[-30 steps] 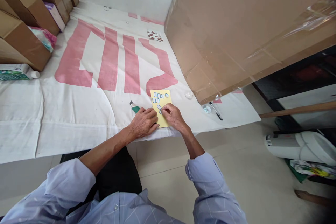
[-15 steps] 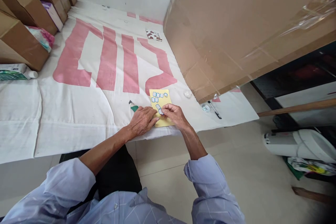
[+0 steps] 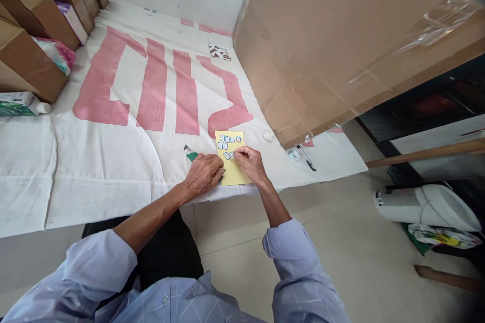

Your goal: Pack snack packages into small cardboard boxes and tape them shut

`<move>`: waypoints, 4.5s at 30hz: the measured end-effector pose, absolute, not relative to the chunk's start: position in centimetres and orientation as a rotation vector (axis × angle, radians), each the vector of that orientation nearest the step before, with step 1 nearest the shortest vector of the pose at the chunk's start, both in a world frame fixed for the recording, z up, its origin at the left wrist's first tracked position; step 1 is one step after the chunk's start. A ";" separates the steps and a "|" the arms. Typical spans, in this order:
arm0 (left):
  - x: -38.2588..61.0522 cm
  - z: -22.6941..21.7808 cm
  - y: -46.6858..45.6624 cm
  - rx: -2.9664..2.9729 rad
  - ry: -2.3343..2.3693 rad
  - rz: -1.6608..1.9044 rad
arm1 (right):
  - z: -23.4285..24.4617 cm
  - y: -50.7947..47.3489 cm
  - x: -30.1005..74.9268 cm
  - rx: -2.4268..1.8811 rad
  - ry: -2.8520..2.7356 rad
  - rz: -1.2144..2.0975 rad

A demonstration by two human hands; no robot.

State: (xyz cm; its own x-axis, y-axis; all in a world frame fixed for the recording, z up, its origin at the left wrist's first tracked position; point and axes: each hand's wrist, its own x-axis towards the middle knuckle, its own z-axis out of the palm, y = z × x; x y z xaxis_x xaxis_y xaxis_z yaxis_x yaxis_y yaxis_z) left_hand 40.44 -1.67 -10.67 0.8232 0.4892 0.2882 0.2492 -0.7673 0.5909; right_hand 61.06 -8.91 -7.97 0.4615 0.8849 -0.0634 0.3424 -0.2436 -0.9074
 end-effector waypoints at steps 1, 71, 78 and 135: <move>40.4 -10.7 -1.6 2.482 0.519 0.595 | -8.3 -8.4 61.3 -1.831 -0.996 0.695; 40.6 -11.6 -1.5 2.583 0.464 0.628 | -10.2 -5.6 61.2 -2.201 -1.164 0.240; 40.6 -11.8 -1.5 2.578 0.460 0.654 | -11.3 -6.6 62.6 -1.963 -1.373 0.221; 40.7 -11.9 -1.6 2.579 0.447 0.690 | -11.9 -9.0 60.6 -1.987 -1.610 0.030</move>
